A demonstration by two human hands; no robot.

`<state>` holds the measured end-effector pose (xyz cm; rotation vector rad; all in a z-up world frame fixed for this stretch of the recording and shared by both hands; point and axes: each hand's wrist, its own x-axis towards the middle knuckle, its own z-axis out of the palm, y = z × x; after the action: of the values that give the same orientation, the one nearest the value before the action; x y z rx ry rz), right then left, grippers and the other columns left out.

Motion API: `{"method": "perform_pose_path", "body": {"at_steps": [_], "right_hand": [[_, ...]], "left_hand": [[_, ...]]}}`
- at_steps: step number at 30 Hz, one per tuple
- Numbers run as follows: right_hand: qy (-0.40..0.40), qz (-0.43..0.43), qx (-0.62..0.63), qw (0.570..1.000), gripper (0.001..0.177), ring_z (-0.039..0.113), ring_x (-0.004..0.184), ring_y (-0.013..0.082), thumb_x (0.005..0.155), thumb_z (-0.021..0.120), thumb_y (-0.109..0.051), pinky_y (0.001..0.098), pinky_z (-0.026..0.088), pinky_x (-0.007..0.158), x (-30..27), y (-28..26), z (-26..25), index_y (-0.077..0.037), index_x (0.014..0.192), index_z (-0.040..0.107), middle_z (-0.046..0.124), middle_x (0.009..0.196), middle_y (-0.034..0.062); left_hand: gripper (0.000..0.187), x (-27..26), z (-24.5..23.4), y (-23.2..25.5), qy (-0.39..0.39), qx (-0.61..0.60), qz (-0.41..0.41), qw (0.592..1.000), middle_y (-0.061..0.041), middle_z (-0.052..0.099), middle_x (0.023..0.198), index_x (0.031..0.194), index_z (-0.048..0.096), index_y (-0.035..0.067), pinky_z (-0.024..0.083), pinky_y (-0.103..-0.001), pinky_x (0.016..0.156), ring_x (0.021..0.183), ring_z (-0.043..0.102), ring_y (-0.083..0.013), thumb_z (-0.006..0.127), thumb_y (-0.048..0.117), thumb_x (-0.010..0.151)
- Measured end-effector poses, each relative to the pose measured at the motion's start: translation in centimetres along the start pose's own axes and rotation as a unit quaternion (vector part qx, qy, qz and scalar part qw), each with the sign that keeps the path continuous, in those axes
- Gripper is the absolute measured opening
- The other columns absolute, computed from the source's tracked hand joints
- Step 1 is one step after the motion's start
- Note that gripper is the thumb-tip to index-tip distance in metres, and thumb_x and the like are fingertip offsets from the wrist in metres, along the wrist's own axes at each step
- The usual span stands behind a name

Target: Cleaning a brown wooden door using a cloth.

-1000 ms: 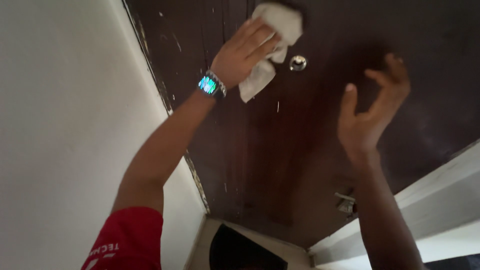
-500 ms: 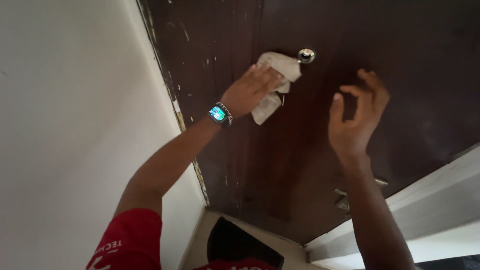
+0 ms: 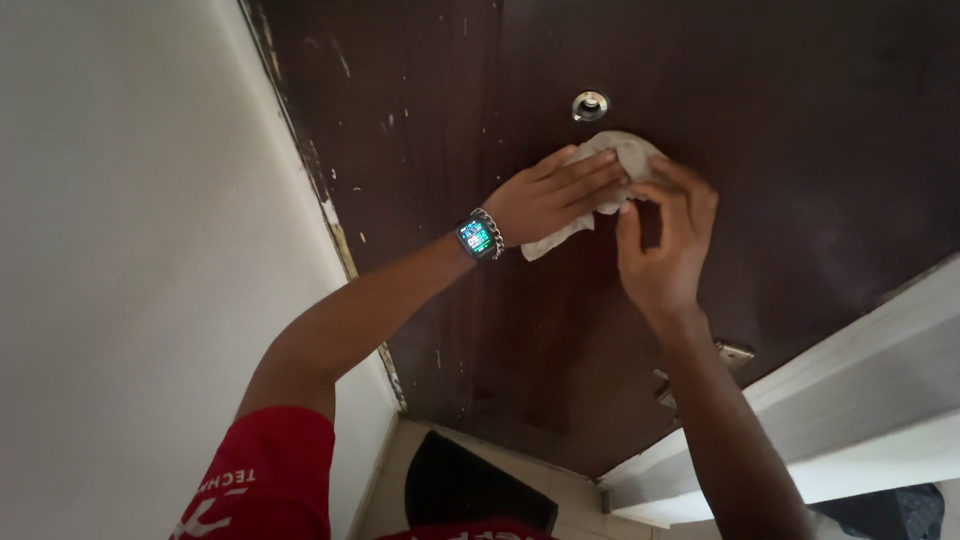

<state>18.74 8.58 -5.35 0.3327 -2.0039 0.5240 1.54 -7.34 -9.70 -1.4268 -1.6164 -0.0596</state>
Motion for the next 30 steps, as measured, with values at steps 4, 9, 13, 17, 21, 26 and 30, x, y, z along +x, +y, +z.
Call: {"method": "perform_pose_path", "body": {"at_steps": [4, 9, 13, 17, 21, 26, 30], "right_hand": [[-0.038, 0.016, -0.007, 0.999, 0.030, 0.043, 0.148, 0.0390, 0.104, 0.066, -0.003, 0.0503, 0.042, 0.124, -0.9, 0.2, 1.0, 0.002, 0.133, 0.057, 0.047, 0.152, 0.0224], [-0.086, 0.025, -0.035, 0.995, 0.080, 0.013, 0.156, 0.0563, 0.102, 0.061, -0.011, 0.0612, 0.027, 0.127, -1.4, -0.5, 3.6, 0.011, 0.161, 0.012, 0.013, 0.164, 0.0415], [-0.051, 0.002, -0.143, 0.988, 0.083, 0.010, 0.155, 0.0556, 0.107, 0.060, -0.025, 0.0700, 0.017, 0.124, -2.5, 3.8, 5.9, 0.010, 0.161, 0.007, 0.010, 0.164, 0.0384], [-0.052, 0.047, -0.303, 0.950, 0.071, 0.012, 0.160, 0.0444, 0.118, 0.049, -0.035, 0.0714, 0.005, 0.124, -0.2, 6.7, 3.9, 0.004, 0.165, 0.015, 0.014, 0.170, 0.0295], [-0.092, 0.110, -0.368, 0.919, 0.064, 0.012, 0.168, 0.0377, 0.113, 0.042, -0.020, 0.0683, -0.004, 0.126, 2.2, 7.2, 1.9, 0.001, 0.168, 0.017, 0.014, 0.176, 0.0255], [0.012, 0.127, -0.320, 0.939, 0.056, 0.013, 0.160, 0.0413, 0.117, 0.043, -0.031, 0.0694, -0.004, 0.122, 8.2, 3.4, -3.1, -0.001, 0.163, 0.028, 0.019, 0.169, 0.0281], [-0.052, 0.027, -0.286, 0.957, 0.055, 0.014, 0.161, 0.0458, 0.117, 0.041, -0.027, 0.0686, 0.007, 0.129, 8.1, 3.7, 0.8, 0.000, 0.161, 0.024, 0.019, 0.167, 0.0322]], "left_hand": [[0.058, 1.5, -0.4, -0.3, 0.000, 0.106, 0.030, 0.994, -0.002, 0.036, 0.169, 0.163, 0.038, 0.024, 0.006, -0.049, 0.132, 0.159, 0.025, -0.0176, 0.056, 0.040, 0.111], [0.063, 4.8, -1.1, 0.1, -0.060, 0.015, -0.027, 0.998, -0.004, 0.041, 0.167, 0.161, 0.041, 0.016, 0.002, -0.050, 0.131, 0.159, 0.026, -0.0146, 0.065, 0.028, 0.104], [0.047, 8.5, -4.3, 1.8, -0.065, -0.123, -0.108, 0.984, -0.003, 0.045, 0.164, 0.156, 0.043, 0.016, 0.004, -0.054, 0.140, 0.163, 0.032, -0.0155, 0.063, 0.024, 0.114], [0.061, 9.6, -8.3, 1.9, -0.039, -0.213, -0.126, 0.968, -0.015, 0.044, 0.158, 0.155, 0.041, 0.009, 0.010, -0.055, 0.129, 0.153, 0.035, -0.0274, 0.063, 0.015, 0.098], [0.058, 8.5, -9.5, -0.9, -0.016, -0.153, -0.093, 0.984, -0.011, 0.040, 0.165, 0.153, 0.044, 0.017, 0.017, -0.055, 0.133, 0.156, 0.035, -0.0237, 0.066, 0.016, 0.099], [0.062, 6.1, -9.4, -4.1, 0.021, -0.082, -0.131, 0.988, -0.016, 0.031, 0.169, 0.161, 0.040, 0.013, 0.023, -0.054, 0.132, 0.158, 0.029, -0.0302, 0.064, 0.015, 0.104], [0.059, 3.8, -8.6, -4.8, 0.030, -0.122, -0.141, 0.982, -0.018, 0.028, 0.170, 0.161, 0.038, 0.008, 0.024, -0.054, 0.132, 0.160, 0.026, -0.0353, 0.061, 0.016, 0.107]]}}
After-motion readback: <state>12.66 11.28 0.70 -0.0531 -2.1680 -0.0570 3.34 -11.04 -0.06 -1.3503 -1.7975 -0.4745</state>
